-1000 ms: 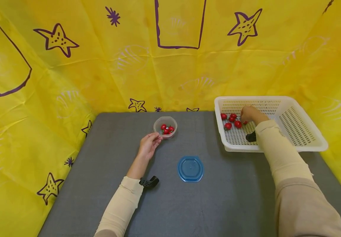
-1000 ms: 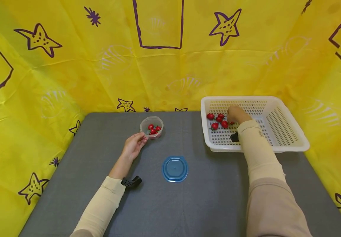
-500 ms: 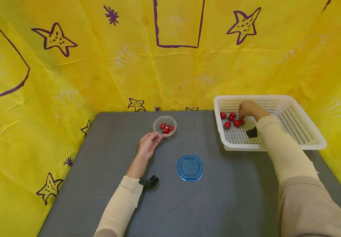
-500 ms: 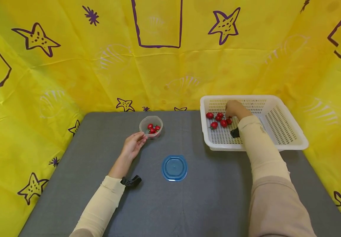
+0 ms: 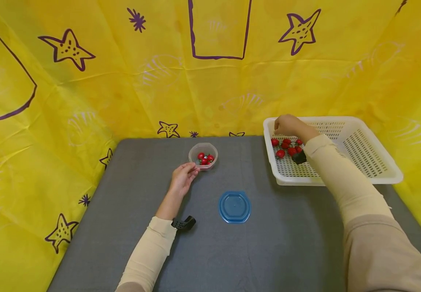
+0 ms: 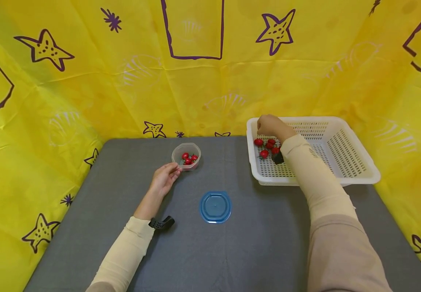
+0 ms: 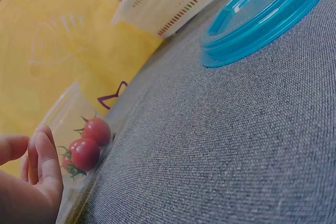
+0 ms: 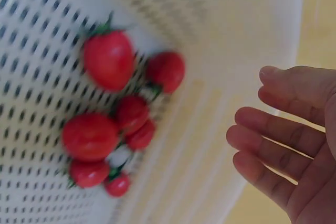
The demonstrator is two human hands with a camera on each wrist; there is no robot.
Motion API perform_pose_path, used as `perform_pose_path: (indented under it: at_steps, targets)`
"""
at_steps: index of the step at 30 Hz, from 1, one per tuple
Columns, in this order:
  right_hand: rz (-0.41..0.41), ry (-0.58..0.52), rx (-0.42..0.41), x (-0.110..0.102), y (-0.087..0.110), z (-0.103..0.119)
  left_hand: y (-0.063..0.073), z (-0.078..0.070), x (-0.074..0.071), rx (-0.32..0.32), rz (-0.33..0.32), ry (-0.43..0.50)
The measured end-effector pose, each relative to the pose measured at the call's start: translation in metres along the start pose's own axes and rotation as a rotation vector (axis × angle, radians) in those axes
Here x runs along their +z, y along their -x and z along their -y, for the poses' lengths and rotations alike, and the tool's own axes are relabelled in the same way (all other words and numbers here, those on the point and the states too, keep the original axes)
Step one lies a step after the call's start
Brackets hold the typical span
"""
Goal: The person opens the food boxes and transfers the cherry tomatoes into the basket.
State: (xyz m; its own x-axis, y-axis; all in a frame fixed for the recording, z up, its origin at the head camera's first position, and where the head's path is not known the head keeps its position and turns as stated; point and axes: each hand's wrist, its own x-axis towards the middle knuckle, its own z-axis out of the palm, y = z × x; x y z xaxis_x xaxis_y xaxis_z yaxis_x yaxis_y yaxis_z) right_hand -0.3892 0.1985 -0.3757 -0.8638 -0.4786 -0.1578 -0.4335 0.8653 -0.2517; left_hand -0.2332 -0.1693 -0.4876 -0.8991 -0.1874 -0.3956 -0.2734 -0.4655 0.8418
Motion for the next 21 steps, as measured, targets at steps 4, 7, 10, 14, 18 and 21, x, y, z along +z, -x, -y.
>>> perform_pose_path:
  at_steps: [4,7,10,14,18,21]
  targets:
    - [-0.001,0.026,-0.042,-0.004,-0.007,0.019,0.001,0.000,0.000,0.005,0.004,0.006]
    - [-0.010,0.051,-0.042,-0.005,-0.010,0.027,0.000,-0.001,-0.001,0.004,0.010,-0.002]
    - [-0.032,0.055,-0.039,-0.007,-0.012,0.033,0.001,-0.002,-0.001,0.006,0.012,-0.009]
    - [-0.068,0.038,-0.079,-0.008,-0.016,0.047,0.002,-0.004,-0.001,0.010,0.012,-0.013]
    - [-0.085,0.010,-0.137,-0.005,-0.022,0.064,0.003,-0.004,-0.001,0.003,0.015,0.001]
    - [-0.089,-0.024,-0.169,-0.002,-0.026,0.077,0.003,-0.003,-0.001,0.000,0.018,0.010]
